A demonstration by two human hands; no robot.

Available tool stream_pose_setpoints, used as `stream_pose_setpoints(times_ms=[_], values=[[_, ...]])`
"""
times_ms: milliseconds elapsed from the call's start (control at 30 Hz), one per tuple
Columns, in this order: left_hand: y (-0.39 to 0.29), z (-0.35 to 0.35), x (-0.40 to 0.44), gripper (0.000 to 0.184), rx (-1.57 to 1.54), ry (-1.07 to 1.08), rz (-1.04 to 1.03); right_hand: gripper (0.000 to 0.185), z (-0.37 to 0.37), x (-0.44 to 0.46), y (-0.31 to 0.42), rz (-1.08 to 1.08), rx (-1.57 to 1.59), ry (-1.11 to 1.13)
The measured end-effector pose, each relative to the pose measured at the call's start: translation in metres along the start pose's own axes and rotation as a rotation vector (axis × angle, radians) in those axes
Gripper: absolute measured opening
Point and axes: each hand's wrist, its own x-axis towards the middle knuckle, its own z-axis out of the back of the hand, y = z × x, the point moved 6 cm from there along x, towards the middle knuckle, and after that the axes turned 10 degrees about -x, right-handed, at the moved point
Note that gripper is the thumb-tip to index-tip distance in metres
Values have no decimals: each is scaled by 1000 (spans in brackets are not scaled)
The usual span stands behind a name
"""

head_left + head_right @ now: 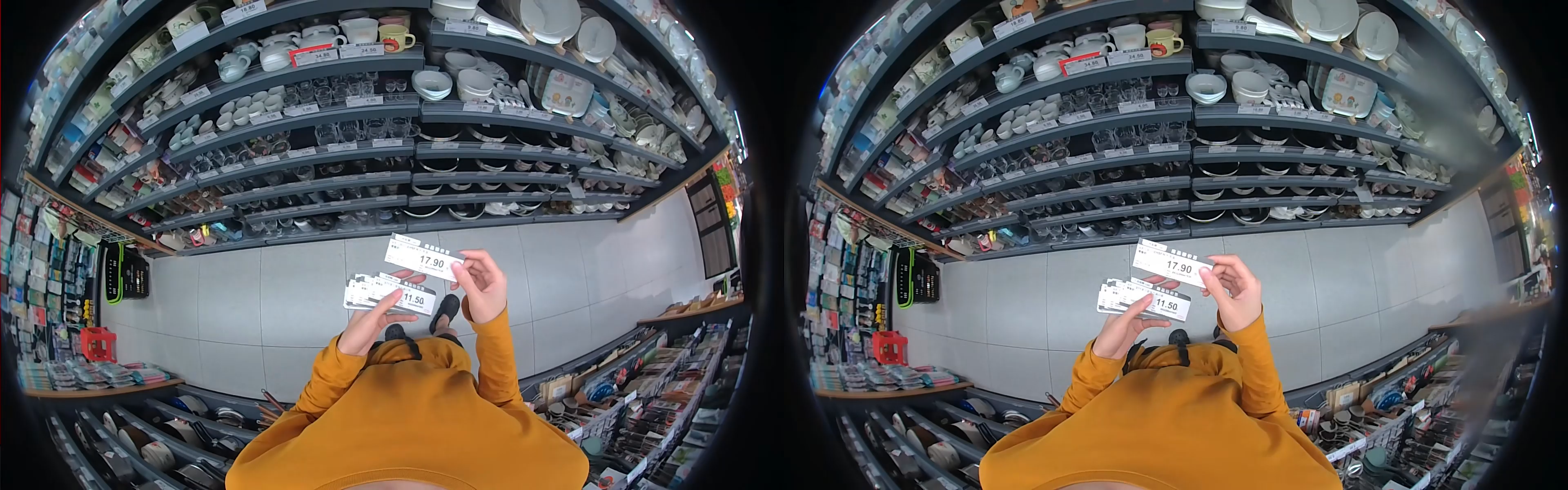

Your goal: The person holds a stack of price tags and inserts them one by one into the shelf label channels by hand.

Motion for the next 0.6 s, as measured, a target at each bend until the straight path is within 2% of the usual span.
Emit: stream_pose_setpoints(times_ms=[400,600], values=[[8,3,-7,41,-39,-84,-61,22,5,-6,-9,-41,3,40],[23,11,-6,35,-118,-196,-62,21,3,-7,-24,-117,-31,168]])
